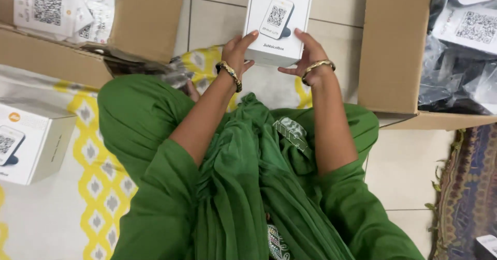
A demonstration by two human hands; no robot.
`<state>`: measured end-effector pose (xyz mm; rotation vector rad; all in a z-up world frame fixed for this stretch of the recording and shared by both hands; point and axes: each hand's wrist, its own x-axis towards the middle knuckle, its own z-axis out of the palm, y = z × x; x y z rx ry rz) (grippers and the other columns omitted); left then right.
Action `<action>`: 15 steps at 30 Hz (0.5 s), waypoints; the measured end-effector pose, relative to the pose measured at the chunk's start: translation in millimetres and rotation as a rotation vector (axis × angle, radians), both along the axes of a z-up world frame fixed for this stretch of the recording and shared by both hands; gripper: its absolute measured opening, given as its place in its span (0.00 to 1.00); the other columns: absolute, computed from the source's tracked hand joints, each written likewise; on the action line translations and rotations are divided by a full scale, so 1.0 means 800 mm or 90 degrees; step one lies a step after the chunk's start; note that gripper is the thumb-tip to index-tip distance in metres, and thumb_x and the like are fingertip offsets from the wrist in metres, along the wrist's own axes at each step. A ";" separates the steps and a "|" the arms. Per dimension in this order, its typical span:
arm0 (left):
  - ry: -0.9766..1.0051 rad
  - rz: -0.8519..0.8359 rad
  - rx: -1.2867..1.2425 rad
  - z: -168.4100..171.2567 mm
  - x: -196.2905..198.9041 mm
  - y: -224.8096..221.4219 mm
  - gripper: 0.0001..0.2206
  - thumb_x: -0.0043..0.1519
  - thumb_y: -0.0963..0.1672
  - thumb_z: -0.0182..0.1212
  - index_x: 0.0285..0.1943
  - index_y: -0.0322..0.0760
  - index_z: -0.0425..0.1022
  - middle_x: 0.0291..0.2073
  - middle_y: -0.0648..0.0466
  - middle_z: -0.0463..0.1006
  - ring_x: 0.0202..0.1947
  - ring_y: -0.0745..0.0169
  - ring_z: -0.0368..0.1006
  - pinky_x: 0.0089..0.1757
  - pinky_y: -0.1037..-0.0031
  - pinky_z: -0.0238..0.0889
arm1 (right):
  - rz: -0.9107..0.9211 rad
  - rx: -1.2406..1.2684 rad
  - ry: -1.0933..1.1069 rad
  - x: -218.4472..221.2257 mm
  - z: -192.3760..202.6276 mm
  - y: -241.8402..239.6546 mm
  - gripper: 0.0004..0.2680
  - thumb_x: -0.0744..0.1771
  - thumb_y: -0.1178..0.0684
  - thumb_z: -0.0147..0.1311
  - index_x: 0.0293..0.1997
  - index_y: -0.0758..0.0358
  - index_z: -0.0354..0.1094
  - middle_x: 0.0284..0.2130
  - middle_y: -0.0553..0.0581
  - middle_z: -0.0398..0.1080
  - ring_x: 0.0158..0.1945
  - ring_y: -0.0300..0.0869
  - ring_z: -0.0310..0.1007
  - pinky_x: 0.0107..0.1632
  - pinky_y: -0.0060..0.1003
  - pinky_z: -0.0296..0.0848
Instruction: The person packs QR-labeled devices into cardboard boxes while sitting on the floor.
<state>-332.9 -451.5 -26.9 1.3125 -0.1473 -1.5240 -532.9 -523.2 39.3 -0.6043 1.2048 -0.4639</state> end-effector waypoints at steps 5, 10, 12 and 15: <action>-0.003 -0.050 0.038 -0.046 -0.015 -0.022 0.43 0.47 0.57 0.72 0.69 0.33 0.64 0.66 0.47 0.67 0.66 0.50 0.59 0.59 0.55 0.57 | -0.138 0.066 -0.020 -0.023 -0.106 -0.007 0.30 0.58 0.40 0.66 0.65 0.56 0.60 0.63 0.61 0.63 0.68 0.60 0.61 0.64 0.66 0.64; 0.052 -0.041 0.092 -0.101 -0.020 -0.017 0.42 0.46 0.57 0.74 0.67 0.31 0.68 0.65 0.45 0.69 0.64 0.48 0.61 0.61 0.58 0.51 | -0.249 0.076 -0.068 -0.017 -0.129 0.014 0.36 0.59 0.43 0.72 0.69 0.67 0.53 0.65 0.67 0.58 0.70 0.63 0.58 0.70 0.62 0.58; 0.081 -0.018 0.159 -0.109 -0.023 -0.013 0.44 0.45 0.58 0.77 0.67 0.32 0.67 0.61 0.42 0.69 0.59 0.48 0.65 0.60 0.59 0.56 | -0.352 0.238 -0.081 -0.005 -0.115 0.039 0.39 0.56 0.42 0.69 0.70 0.64 0.48 0.61 0.74 0.57 0.64 0.70 0.61 0.67 0.63 0.61; 0.050 -0.052 0.238 -0.076 -0.020 -0.001 0.47 0.40 0.61 0.75 0.67 0.35 0.69 0.56 0.43 0.69 0.53 0.50 0.70 0.56 0.61 0.65 | -0.300 0.146 -0.071 -0.005 -0.136 0.057 0.42 0.53 0.38 0.72 0.71 0.67 0.50 0.62 0.66 0.61 0.62 0.58 0.66 0.63 0.57 0.66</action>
